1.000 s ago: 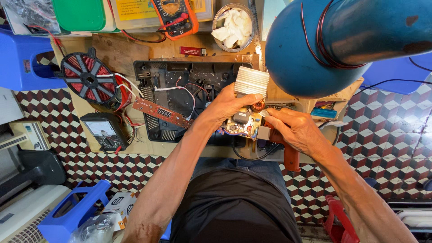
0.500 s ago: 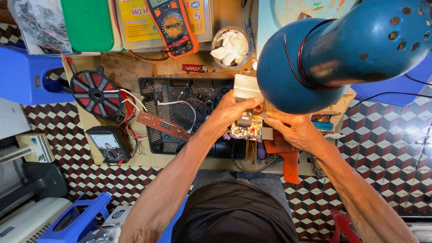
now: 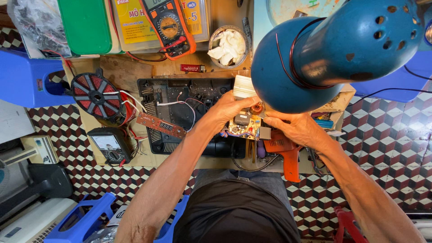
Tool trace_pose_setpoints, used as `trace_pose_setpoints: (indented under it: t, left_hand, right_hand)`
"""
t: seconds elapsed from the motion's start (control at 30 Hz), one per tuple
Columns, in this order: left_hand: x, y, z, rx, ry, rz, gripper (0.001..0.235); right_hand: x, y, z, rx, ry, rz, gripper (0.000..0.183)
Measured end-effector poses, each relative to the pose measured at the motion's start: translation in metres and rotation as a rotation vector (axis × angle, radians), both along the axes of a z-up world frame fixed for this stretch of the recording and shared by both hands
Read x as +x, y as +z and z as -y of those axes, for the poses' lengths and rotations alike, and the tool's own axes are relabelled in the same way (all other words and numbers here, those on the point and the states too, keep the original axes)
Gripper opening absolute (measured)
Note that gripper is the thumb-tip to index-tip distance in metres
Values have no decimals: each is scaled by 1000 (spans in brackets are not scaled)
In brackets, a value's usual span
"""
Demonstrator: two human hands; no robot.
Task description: The person uses a hot air gun and a flat tool to work on a circuit board with a heatsink, repeatedly heating and scraping components. They flip the board to access both sides and continue applying heat and scraping motions throughout the clip.
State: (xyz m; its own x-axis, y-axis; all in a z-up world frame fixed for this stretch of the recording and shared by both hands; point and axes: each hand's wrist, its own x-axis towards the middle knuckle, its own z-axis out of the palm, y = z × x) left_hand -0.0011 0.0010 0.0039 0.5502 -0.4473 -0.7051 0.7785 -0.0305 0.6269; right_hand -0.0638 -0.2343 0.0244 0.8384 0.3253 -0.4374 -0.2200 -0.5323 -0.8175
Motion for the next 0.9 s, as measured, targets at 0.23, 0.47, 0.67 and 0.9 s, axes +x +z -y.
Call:
trace_pose_setpoints:
  t: [0.23, 0.47, 0.67, 0.9]
  left_hand:
    - [6, 6, -6, -86, -14, -227, 52]
    - [-1, 21, -28, -80, 18, -220, 54]
    - [-20, 27, -32, 77, 71, -38, 72]
    - [-38, 21, -26, 30, 439, -35, 88]
  right_hand:
    - [5, 11, -5, -1, -13, -116, 35]
    - [7, 40, -14, -93, 176, 32, 33]
    - [1, 52, -35, -83, 167, 163, 34]
    - [-8, 89, -75, -8, -68, -393, 36]
